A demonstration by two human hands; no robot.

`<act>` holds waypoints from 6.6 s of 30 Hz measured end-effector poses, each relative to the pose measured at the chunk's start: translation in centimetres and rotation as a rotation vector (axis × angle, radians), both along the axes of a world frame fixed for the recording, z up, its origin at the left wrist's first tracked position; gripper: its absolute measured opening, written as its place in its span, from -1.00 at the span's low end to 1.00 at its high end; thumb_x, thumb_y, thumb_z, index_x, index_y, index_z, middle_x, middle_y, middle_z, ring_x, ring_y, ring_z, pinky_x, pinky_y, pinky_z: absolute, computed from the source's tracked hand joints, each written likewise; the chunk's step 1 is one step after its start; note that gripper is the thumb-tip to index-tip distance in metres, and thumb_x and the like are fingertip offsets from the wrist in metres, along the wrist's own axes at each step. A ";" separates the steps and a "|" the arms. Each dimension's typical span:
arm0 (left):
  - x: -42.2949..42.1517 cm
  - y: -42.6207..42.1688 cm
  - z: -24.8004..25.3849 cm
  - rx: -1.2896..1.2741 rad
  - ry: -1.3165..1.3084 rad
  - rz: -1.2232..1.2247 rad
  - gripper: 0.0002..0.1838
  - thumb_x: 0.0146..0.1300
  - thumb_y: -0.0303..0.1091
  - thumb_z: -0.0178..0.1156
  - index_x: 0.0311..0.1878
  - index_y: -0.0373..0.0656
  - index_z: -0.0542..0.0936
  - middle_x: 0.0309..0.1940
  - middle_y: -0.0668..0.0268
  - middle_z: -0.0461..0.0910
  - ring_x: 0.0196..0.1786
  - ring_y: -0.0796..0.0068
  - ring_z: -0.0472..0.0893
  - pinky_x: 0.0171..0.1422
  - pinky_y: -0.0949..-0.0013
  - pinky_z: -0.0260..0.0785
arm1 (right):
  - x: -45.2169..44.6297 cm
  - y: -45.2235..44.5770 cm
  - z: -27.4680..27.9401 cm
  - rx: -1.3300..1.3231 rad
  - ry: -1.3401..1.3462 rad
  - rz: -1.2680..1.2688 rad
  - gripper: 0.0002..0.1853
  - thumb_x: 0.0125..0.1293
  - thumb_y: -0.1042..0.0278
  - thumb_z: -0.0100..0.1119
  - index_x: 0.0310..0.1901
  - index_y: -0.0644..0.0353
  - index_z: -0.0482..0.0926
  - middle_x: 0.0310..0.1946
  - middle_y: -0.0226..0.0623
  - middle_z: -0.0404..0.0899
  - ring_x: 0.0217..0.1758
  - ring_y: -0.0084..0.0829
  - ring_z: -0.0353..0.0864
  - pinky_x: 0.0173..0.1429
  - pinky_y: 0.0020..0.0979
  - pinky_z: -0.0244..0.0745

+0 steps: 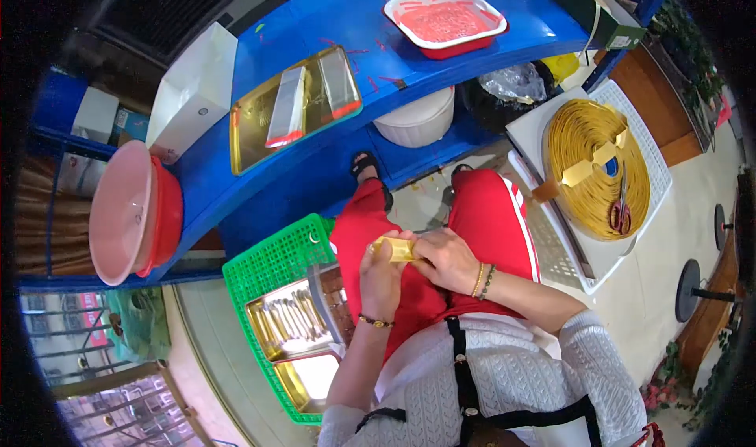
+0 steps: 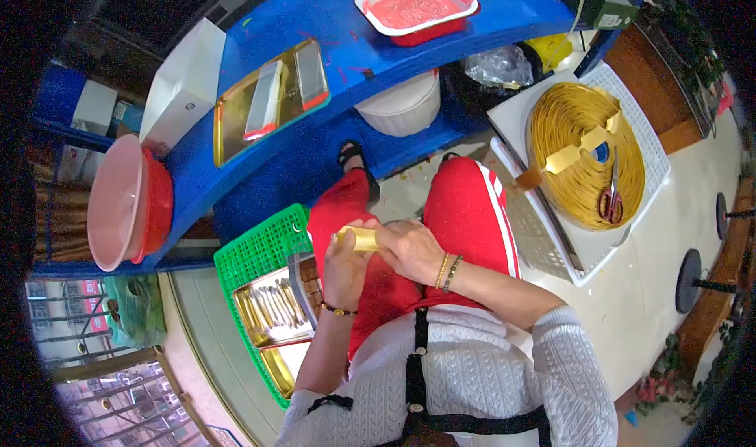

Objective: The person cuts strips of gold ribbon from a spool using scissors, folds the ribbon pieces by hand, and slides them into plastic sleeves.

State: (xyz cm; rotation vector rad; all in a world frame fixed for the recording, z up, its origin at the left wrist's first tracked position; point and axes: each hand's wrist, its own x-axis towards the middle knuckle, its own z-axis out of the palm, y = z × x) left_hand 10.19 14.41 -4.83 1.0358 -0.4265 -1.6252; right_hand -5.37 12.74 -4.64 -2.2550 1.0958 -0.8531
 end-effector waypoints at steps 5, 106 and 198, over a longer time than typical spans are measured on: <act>0.3 -1.3 0.6 -0.073 -0.038 -0.020 -0.71 0.38 -0.28 -0.10 -0.02 -0.32 0.40 -0.07 0.03 0.51 0.01 0.17 0.52 0.13 0.16 0.37 | 0.5 -0.5 0.5 -0.114 0.001 -0.052 -0.87 0.08 0.39 0.12 -0.35 0.20 0.42 -0.46 -0.19 0.47 -0.40 -0.19 0.50 -0.27 -0.21 0.39; 3.1 0.8 -0.7 0.180 -0.287 0.104 -0.81 0.25 -0.29 0.13 -0.21 -0.22 0.50 -0.39 0.38 0.52 -0.37 0.65 0.53 -0.34 0.54 0.43 | 1.9 2.6 0.2 0.140 0.057 -0.116 -0.91 0.02 0.42 0.16 -0.49 0.20 0.46 -0.57 -0.14 0.50 -0.53 -0.14 0.54 -0.46 -0.19 0.44; 5.8 -2.9 -0.9 0.103 -0.047 -0.024 -0.64 0.36 -0.20 -0.10 -0.05 -0.35 0.44 -0.11 0.09 0.54 -0.02 0.24 0.54 0.10 0.23 0.37 | 0.7 0.1 -0.8 0.503 -0.534 -0.150 -0.76 0.16 0.40 0.23 -0.14 0.25 0.52 -0.48 -0.37 0.56 -0.42 -0.67 0.52 -0.34 -0.53 0.47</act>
